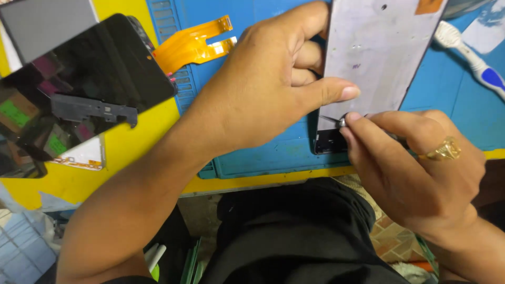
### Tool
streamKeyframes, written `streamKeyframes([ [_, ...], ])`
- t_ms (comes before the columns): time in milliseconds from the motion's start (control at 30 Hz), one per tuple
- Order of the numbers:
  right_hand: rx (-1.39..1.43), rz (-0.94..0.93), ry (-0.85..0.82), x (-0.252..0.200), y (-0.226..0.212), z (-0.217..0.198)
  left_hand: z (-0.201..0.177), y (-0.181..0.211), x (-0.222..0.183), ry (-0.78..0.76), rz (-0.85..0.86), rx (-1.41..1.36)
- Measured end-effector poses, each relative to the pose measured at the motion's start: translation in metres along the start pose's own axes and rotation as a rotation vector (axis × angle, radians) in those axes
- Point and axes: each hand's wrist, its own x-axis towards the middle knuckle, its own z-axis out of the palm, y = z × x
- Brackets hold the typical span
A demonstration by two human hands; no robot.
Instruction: Cleaning adhesive residue from a mobile phone frame using a scraping tool and a toothbrush.
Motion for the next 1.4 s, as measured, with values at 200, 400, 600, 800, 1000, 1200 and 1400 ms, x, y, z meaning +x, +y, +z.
streamKeyframes([
  [200,0.025,0.007,-0.024,-0.001,-0.001,0.002,-0.002,-0.001,0.000,-0.019,0.058,0.076],
  [400,-0.027,-0.002,-0.005,-0.001,-0.005,0.005,0.000,-0.013,-0.002,0.003,0.134,0.001],
  [600,-0.004,-0.004,-0.006,-0.003,-0.005,0.006,0.001,-0.017,-0.002,0.041,0.154,0.057],
  [800,0.034,0.017,-0.010,-0.010,-0.002,0.008,-0.002,-0.015,-0.002,0.069,0.001,0.400],
  [1000,0.059,0.048,-0.010,-0.011,-0.004,0.009,-0.003,-0.013,-0.002,0.050,-0.057,0.542],
  [1200,0.061,0.036,-0.017,-0.010,-0.004,0.008,-0.003,-0.014,-0.003,0.051,-0.037,0.525],
  [1400,0.068,0.033,-0.018,-0.012,-0.005,0.009,-0.002,-0.014,-0.004,0.067,-0.085,0.562],
])
